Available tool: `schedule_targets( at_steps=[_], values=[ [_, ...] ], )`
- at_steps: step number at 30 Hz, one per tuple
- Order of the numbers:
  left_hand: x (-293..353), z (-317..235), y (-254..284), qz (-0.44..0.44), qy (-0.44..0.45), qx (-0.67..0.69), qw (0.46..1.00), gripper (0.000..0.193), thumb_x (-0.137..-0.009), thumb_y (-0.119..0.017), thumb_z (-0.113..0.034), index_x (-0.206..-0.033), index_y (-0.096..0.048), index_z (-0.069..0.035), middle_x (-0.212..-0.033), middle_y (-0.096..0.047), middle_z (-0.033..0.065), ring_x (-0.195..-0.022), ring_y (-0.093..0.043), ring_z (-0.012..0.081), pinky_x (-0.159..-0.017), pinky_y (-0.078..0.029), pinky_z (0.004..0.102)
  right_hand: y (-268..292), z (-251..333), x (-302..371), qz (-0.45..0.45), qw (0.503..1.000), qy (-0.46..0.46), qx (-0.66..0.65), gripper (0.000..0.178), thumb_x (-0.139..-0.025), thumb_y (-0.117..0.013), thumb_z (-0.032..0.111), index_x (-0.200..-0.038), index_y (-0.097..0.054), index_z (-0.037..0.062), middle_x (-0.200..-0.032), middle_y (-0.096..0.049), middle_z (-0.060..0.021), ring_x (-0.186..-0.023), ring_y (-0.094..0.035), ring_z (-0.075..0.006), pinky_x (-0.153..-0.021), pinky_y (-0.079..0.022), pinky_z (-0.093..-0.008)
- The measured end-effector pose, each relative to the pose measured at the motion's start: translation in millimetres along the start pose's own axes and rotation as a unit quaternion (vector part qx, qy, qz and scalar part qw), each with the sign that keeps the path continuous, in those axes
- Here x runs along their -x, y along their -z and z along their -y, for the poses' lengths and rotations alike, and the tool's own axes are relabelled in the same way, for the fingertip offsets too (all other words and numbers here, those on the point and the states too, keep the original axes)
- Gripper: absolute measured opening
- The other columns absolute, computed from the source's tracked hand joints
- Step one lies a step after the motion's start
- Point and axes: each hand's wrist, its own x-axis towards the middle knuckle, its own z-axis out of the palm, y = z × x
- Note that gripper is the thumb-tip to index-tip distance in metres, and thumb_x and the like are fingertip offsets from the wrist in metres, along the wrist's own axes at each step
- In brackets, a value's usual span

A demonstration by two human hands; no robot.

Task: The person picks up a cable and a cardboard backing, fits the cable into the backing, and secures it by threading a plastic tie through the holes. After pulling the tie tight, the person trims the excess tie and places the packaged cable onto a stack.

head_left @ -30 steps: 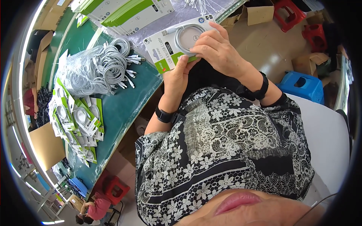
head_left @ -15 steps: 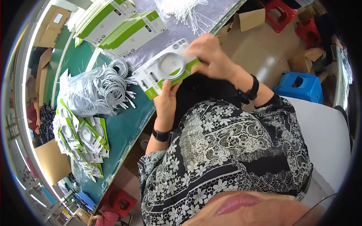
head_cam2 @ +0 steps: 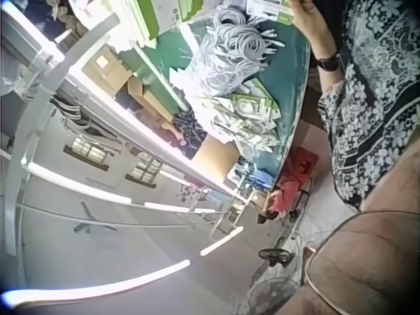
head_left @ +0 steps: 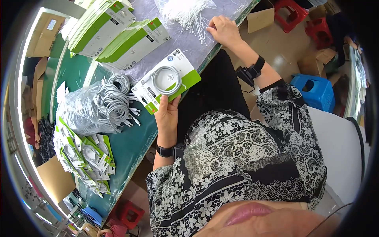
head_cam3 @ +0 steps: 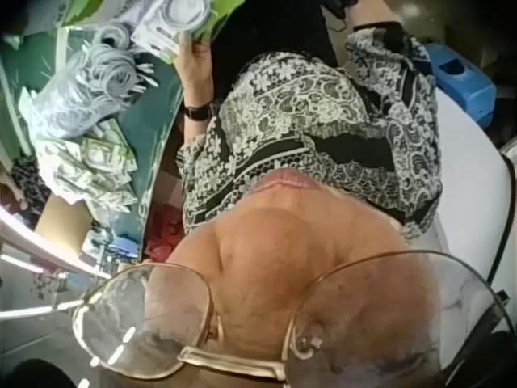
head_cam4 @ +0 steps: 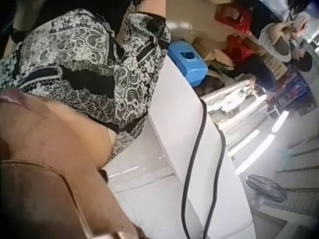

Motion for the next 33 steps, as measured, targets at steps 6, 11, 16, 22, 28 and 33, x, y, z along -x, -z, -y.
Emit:
schedule_targets(
  at_steps=[6, 11, 16, 22, 28, 33],
  values=[
    [-9, 3, -9, 0.027, 0.021, 0.008, 0.999, 0.038, -0.094, -0.051, -0.006, -0.131, -0.042, -0.006, -0.123, -0.056, 0.0081, -0.108, -0.059, 0.023, -0.089, -0.054, 0.0404, 13, 1, -3, 0.071, 0.996, -0.01, 0.057, 0.015, -0.081, -0.064, 0.021, -0.088, -0.057, 0.0096, -0.086, -0.061, -0.0095, -0.085, -0.06, -0.0309, -0.073, -0.046, -0.0423],
    [-14, 5, -6, 0.031, 0.043, 0.016, 0.998, 0.035, -0.093, -0.052, -0.007, -0.128, -0.045, -0.006, -0.124, -0.055, 0.0082, -0.107, -0.06, 0.0234, -0.089, -0.054, 0.0416, 24, -8, 1, 0.04, 0.997, 0.043, -0.043, 0.01, -0.081, -0.062, 0.017, -0.086, -0.059, 0.0086, -0.079, -0.06, -0.0103, -0.08, -0.061, -0.0307, -0.07, -0.048, -0.0408],
    [-26, 2, -8, 0.031, 0.097, 0.131, 0.986, 0.031, -0.092, -0.056, -0.011, -0.121, -0.05, -0.005, -0.122, -0.056, 0.0087, -0.105, -0.058, 0.0206, -0.081, -0.055, 0.0334, 38, -21, 4, 0.076, 0.994, 0.014, -0.083, 0.01, -0.08, -0.063, 0.016, -0.081, -0.06, 0.0069, -0.077, -0.06, -0.0097, -0.077, -0.061, -0.0297, -0.069, -0.048, -0.0382],
    [-43, -11, -23, 0.088, 0.182, 0.407, 0.891, 0.027, -0.089, -0.061, -0.014, -0.113, -0.056, -0.002, -0.102, -0.058, 0.0062, -0.092, -0.054, 0.0152, -0.071, -0.052, 0.0244, 74, -24, 0, -0.025, 0.989, 0.122, 0.084, 0.006, -0.077, -0.064, 0.01, -0.082, -0.064, 0.0056, -0.08, -0.061, -0.0082, -0.079, -0.06, -0.0262, -0.064, -0.047, -0.0371],
    [-46, -10, -49, 0.1, 0.242, 0.607, 0.751, 0.019, -0.088, -0.062, -0.01, -0.099, -0.056, 0.004, -0.084, -0.05, 0.0046, -0.082, -0.055, 0.0145, -0.07, -0.053, 0.022, 91, 26, -40, 0.089, 0.983, 0.065, 0.144, 0.012, -0.074, -0.065, 0.012, -0.086, -0.066, 0.0092, -0.083, -0.061, -0.0103, -0.085, -0.059, -0.0298, -0.081, -0.042, -0.0414],
    [-35, -25, -58, 0.139, 0.219, 0.652, 0.713, 0.01, -0.088, -0.058, -0.003, -0.091, -0.054, 0.006, -0.079, -0.05, 0.0074, -0.072, -0.058, 0.0164, -0.062, -0.056, 0.0202, 158, 96, -13, -0.049, 0.981, 0.107, -0.155, 0.007, -0.075, -0.066, 0.01, -0.079, -0.061, 0.0077, -0.076, -0.058, -0.0066, -0.076, -0.056, -0.025, -0.078, -0.039, -0.0378]
  ],
)
